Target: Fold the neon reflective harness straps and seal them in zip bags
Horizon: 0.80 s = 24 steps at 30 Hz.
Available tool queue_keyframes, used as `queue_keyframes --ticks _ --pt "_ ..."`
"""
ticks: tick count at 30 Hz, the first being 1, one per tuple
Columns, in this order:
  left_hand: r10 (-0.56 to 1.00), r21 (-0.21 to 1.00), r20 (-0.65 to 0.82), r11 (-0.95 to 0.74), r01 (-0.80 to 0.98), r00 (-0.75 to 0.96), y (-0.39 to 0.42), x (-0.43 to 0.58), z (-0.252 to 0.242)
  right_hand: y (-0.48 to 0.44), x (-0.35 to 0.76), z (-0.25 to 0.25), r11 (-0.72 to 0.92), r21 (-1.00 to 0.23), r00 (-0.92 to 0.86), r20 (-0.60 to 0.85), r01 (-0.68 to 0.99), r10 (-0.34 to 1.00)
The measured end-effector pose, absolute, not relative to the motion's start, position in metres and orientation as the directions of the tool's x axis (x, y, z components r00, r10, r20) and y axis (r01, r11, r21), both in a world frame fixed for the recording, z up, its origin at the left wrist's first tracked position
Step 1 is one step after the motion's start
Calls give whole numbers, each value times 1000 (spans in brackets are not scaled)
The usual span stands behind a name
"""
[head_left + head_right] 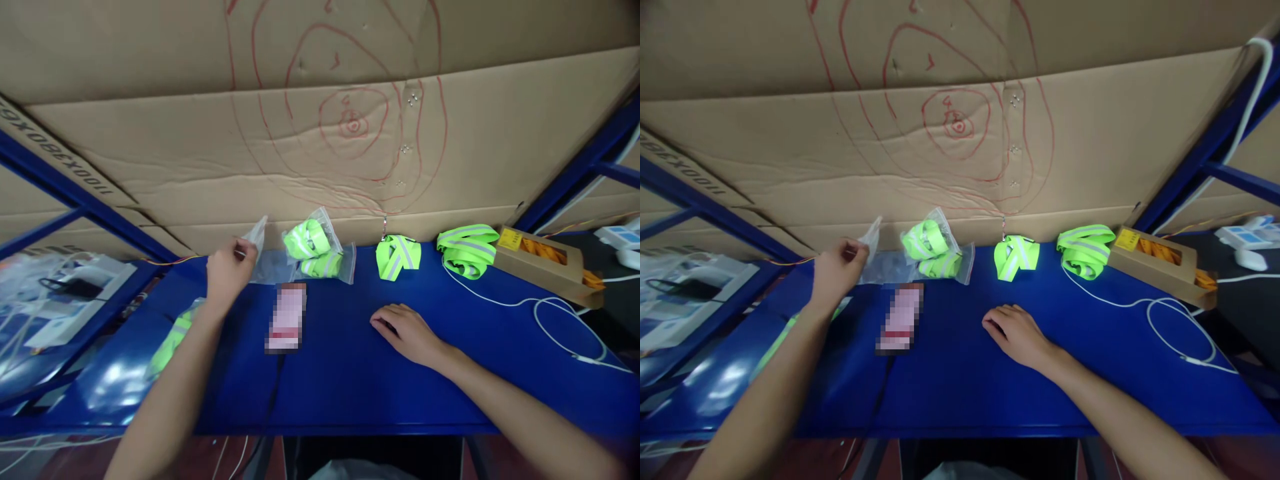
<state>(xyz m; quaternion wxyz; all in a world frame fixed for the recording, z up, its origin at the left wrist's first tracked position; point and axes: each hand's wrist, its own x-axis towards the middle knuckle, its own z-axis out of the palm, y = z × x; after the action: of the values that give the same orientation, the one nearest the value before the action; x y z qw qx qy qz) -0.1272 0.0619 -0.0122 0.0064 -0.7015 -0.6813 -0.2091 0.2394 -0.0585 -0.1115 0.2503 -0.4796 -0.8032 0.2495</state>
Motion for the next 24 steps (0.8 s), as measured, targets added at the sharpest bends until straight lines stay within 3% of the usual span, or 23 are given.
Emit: queue_keyframes --ticks 3,6,9,12,18,24 --pt "908 293 415 -194 936 58 16 -79 -25 -63 235 -109 339 -747 -343 158 571 926" --pt "756 183 438 -605 775 487 -26 -22 -53 -66 231 -106 261 -900 -306 154 350 940" --pt "624 184 380 -774 605 683 -49 17 -73 -66 231 -106 245 -940 -302 169 237 938" --pt "535 185 355 -844 503 767 -52 23 -78 -61 235 -108 224 -952 -262 167 207 951" --pt "490 -3 366 -849 528 791 -42 7 -76 -59 237 -108 142 -988 -324 116 58 939" --pt "499 42 332 -855 516 800 -46 8 -84 -66 235 -104 98 -995 -478 73 29 875"
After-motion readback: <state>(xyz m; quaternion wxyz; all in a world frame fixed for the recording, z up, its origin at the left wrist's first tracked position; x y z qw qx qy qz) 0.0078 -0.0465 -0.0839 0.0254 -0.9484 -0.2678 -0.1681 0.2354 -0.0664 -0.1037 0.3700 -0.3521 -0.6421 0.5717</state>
